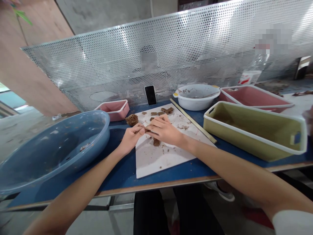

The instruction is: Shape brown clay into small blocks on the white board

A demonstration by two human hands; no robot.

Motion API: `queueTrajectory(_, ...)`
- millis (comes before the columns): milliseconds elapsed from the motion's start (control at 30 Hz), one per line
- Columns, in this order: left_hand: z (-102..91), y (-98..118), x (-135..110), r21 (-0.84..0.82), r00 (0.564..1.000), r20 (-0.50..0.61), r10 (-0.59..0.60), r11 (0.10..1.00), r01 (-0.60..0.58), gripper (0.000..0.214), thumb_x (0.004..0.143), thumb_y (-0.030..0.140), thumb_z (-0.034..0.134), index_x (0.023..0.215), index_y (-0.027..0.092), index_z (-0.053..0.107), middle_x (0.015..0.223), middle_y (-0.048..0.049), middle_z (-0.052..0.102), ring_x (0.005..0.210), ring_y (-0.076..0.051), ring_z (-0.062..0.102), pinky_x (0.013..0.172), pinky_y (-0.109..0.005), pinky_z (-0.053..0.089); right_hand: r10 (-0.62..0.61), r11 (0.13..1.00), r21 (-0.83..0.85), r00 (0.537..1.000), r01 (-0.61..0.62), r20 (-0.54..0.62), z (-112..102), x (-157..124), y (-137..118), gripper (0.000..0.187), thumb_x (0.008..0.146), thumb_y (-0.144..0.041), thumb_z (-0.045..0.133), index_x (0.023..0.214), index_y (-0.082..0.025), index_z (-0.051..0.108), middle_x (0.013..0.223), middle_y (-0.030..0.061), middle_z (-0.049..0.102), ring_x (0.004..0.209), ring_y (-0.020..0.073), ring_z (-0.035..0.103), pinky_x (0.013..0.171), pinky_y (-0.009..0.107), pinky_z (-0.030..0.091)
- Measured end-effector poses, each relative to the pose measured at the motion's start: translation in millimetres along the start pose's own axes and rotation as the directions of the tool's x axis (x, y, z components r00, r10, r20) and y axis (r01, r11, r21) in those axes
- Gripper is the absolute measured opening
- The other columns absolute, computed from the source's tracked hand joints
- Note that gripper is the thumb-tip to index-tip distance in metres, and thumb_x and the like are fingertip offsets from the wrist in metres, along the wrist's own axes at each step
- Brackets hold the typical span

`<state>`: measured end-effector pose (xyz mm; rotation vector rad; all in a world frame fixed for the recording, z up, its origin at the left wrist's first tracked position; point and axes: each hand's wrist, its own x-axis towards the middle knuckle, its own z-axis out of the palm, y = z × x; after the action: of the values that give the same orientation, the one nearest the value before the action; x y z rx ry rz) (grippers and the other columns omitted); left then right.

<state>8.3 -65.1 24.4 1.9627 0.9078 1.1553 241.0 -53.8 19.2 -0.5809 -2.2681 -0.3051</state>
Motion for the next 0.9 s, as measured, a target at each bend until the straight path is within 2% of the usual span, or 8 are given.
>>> queueTrajectory(333,0.2,-1.3,1.0,0.013,1.000,-0.027,0.002,1.000,-0.002,0.055,0.095,0.072,0.072,0.083,0.019,0.082,0.089,-0.0050,0.066,0.084,-0.020,0.061,0.079,-0.032,0.049,-0.026,0.999,-0.018,0.999,0.027,0.043,0.7,-0.9,1.6,0.024,0.114,-0.027,0.052,0.118,-0.028,0.076,0.109,0.0079,0.073,0.104,0.0269,0.061,0.091,0.045,0.049)
queueTrajectory(500,2.5,-1.6,0.9,0.013,0.998,-0.055,0.011,1.000,-0.010,0.054,0.095,0.071,0.072,0.083,0.019,0.081,0.088,-0.0043,0.067,0.083,-0.019,0.060,0.078,-0.031,0.048,-0.029,0.999,-0.044,1.000,0.029,0.009,1.6,-1.7,1.6,0.025,0.116,-0.029,0.049,0.114,-0.026,0.075,0.105,0.0076,0.072,0.101,0.0256,0.061,0.091,0.044,0.049)
queueTrajectory(633,2.9,-1.3,1.2,0.034,0.997,-0.072,0.016,0.999,-0.014,0.053,0.095,0.070,0.073,0.082,0.019,0.080,0.085,-0.0038,0.064,0.081,-0.019,0.058,0.074,-0.031,0.046,-0.024,0.998,-0.054,0.999,0.026,0.030,3.6,-2.9,3.2,0.024,0.115,-0.028,0.050,0.116,-0.027,0.074,0.109,0.0080,0.073,0.105,0.0266,0.062,0.091,0.044,0.048)
queueTrajectory(733,2.9,-0.6,1.1,0.046,0.995,-0.096,0.020,0.999,-0.016,0.052,0.095,0.069,0.074,0.081,0.019,0.080,0.083,-0.0034,0.061,0.079,-0.018,0.056,0.071,-0.031,0.044,-0.037,0.999,-0.028,0.999,0.036,-0.007,5.1,-3.0,3.7,0.023,0.115,-0.028,0.051,0.116,-0.025,0.074,0.110,0.0083,0.074,0.107,0.0258,0.063,0.093,0.044,0.048)
queueTrajectory(800,3.1,0.4,0.9,0.045,0.994,-0.107,0.024,0.999,-0.019,0.052,0.095,0.068,0.074,0.081,0.018,0.080,0.084,-0.0036,0.060,0.080,-0.018,0.056,0.072,-0.031,0.045,-0.013,1.000,0.021,0.998,0.014,-0.057,6.1,-2.5,2.7,0.022,0.116,-0.030,0.052,0.114,-0.024,0.074,0.109,0.0073,0.076,0.104,0.0242,0.065,0.096,0.044,0.046)
queueTrajectory(900,3.6,3.0,0.6,0.034,0.995,-0.097,0.022,0.999,-0.019,0.051,0.096,0.067,0.074,0.082,0.018,0.079,0.086,-0.0044,0.062,0.081,-0.018,0.057,0.073,-0.031,0.046,0.102,0.987,0.133,0.989,-0.087,-0.108,7.9,-1.2,-0.7,0.020,0.115,-0.036,0.057,0.111,-0.024,0.073,0.108,0.0050,0.079,0.100,0.0226,0.069,0.100,0.047,0.043)
